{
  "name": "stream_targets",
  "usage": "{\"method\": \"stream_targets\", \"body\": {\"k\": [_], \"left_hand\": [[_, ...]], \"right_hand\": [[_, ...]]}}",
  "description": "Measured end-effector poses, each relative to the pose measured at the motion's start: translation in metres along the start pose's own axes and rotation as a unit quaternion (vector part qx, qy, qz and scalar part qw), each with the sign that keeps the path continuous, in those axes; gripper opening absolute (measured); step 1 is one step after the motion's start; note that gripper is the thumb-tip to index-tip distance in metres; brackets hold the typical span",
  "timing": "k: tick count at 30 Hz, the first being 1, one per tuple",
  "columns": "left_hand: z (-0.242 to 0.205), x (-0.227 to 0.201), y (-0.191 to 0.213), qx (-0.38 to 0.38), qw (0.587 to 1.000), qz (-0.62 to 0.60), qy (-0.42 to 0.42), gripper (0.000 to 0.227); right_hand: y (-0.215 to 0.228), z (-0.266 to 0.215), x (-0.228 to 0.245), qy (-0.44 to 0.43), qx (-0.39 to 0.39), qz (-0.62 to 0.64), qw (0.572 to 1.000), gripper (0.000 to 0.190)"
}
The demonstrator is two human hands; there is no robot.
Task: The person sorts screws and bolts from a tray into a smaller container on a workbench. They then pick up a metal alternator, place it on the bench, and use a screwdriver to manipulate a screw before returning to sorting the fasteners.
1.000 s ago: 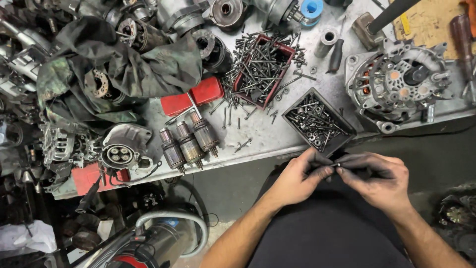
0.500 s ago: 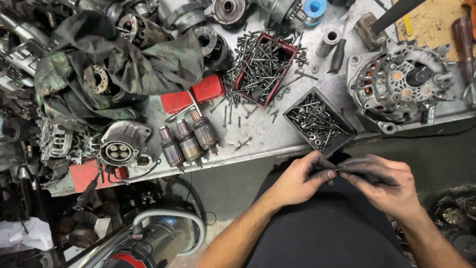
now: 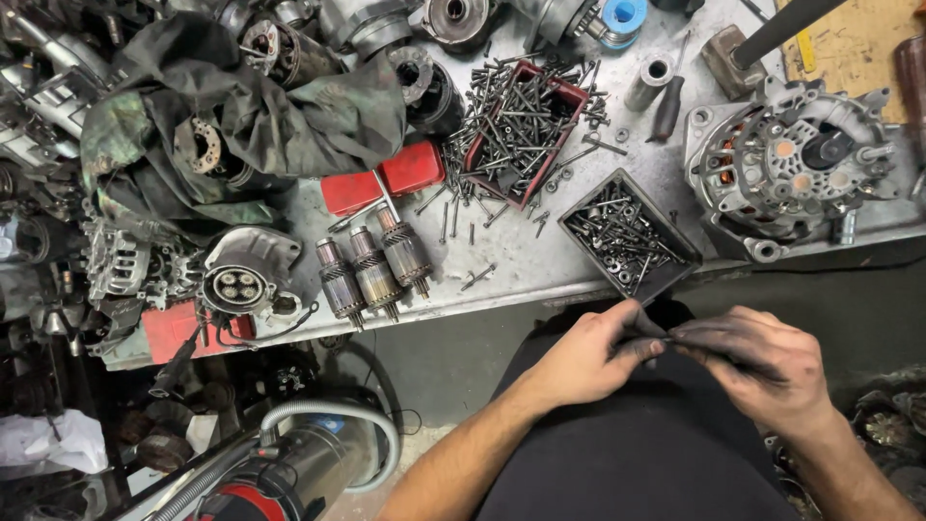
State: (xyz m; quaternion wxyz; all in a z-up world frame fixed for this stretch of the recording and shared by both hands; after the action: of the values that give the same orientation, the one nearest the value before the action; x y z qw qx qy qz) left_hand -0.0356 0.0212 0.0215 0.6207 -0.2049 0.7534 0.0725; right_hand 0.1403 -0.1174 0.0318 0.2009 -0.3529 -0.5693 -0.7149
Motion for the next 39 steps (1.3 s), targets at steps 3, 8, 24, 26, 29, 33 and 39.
{"method": "stream_targets", "body": {"k": [3, 8, 24, 26, 29, 33, 39], "left_hand": [[-0.001, 0.001, 0.000, -0.003, 1.000, 0.017, -0.007, 0.014], [-0.003, -0.001, -0.003, -0.016, 0.997, 0.059, -0.053, 0.014], [-0.004, -0.011, -0.007, -0.025, 0.979, 0.170, -0.109, 0.023], [-0.004, -0.008, -0.007, -0.024, 0.978, 0.173, -0.109, 0.025], [-0.005, -0.004, -0.008, -0.019, 0.979, 0.176, -0.104, 0.029], [-0.005, -0.011, -0.006, -0.006, 0.989, 0.128, -0.077, 0.029], [-0.006, 0.000, -0.012, 0.007, 0.997, -0.082, 0.003, 0.014]], "right_hand": [[-0.002, -0.003, -0.002, -0.002, 0.007, 0.002, 1.000, 0.025], [-0.007, -0.002, 0.006, -0.076, 0.006, -0.007, 0.997, 0.020], [-0.011, -0.015, 0.003, -0.224, -0.030, 0.073, 0.971, 0.018], [-0.010, -0.017, 0.004, -0.206, -0.036, 0.074, 0.975, 0.018], [-0.009, -0.017, 0.002, -0.165, -0.037, 0.064, 0.983, 0.019], [-0.005, -0.015, 0.008, -0.137, -0.033, 0.052, 0.989, 0.020], [-0.006, -0.021, 0.011, -0.115, -0.058, 0.066, 0.989, 0.019]]}}
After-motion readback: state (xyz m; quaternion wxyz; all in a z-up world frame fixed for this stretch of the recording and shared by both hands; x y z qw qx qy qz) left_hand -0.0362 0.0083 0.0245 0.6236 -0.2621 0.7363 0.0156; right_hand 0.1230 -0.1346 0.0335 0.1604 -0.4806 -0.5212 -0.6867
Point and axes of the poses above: each hand's wrist, its own z-axis towards the middle knuckle, its own y-axis out of the back of the hand, x = y × z, the point moved 1 cm from there along z, towards the middle knuckle, and after that the axes turned 10 degrees about -z, right-handed, at the moved point
